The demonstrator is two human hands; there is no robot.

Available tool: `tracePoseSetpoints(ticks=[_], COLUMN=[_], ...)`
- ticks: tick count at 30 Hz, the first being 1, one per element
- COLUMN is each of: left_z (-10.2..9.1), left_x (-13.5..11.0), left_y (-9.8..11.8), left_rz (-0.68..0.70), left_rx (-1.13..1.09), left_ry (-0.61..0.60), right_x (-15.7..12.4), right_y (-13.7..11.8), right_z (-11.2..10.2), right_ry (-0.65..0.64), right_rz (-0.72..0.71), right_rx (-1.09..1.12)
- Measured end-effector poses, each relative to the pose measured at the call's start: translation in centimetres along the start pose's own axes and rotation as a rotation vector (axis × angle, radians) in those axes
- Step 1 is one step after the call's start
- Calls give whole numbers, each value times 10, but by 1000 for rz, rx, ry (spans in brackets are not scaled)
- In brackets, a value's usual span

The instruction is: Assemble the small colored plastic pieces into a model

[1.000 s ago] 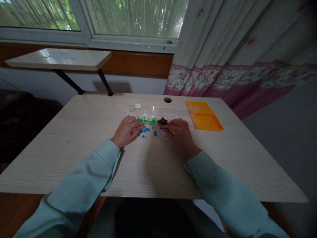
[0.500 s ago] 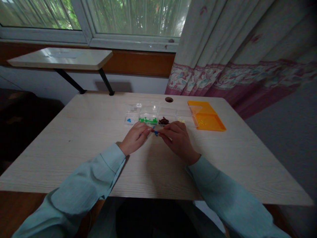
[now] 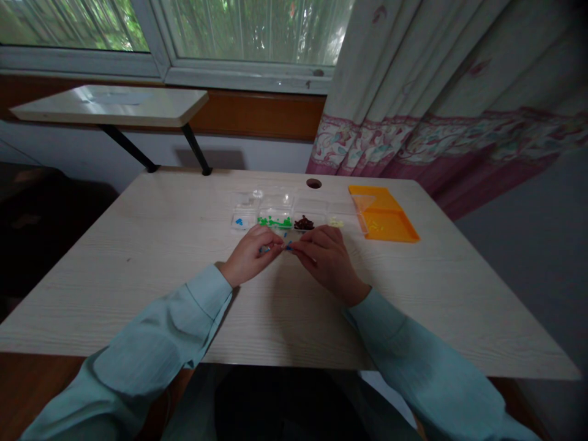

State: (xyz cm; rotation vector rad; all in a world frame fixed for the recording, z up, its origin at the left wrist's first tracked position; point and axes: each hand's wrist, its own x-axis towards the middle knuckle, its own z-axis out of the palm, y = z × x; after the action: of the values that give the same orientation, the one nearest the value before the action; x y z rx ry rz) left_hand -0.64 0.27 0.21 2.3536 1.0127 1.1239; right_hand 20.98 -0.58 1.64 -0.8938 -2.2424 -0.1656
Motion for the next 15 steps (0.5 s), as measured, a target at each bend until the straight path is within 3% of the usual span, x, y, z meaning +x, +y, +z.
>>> tracePoseSetpoints(ticks=[9, 15], left_z=[-8, -35], left_x=[1, 5], left_y=[-2, -23], left_rz=[-49, -167], left_rx=[51, 198], left_ry=[3, 231], right_x=[-1, -2], right_y=[-1, 3], right_z=[-2, -1], right_ry=[-75, -48], right_rz=[56, 46], right_rx=[7, 1])
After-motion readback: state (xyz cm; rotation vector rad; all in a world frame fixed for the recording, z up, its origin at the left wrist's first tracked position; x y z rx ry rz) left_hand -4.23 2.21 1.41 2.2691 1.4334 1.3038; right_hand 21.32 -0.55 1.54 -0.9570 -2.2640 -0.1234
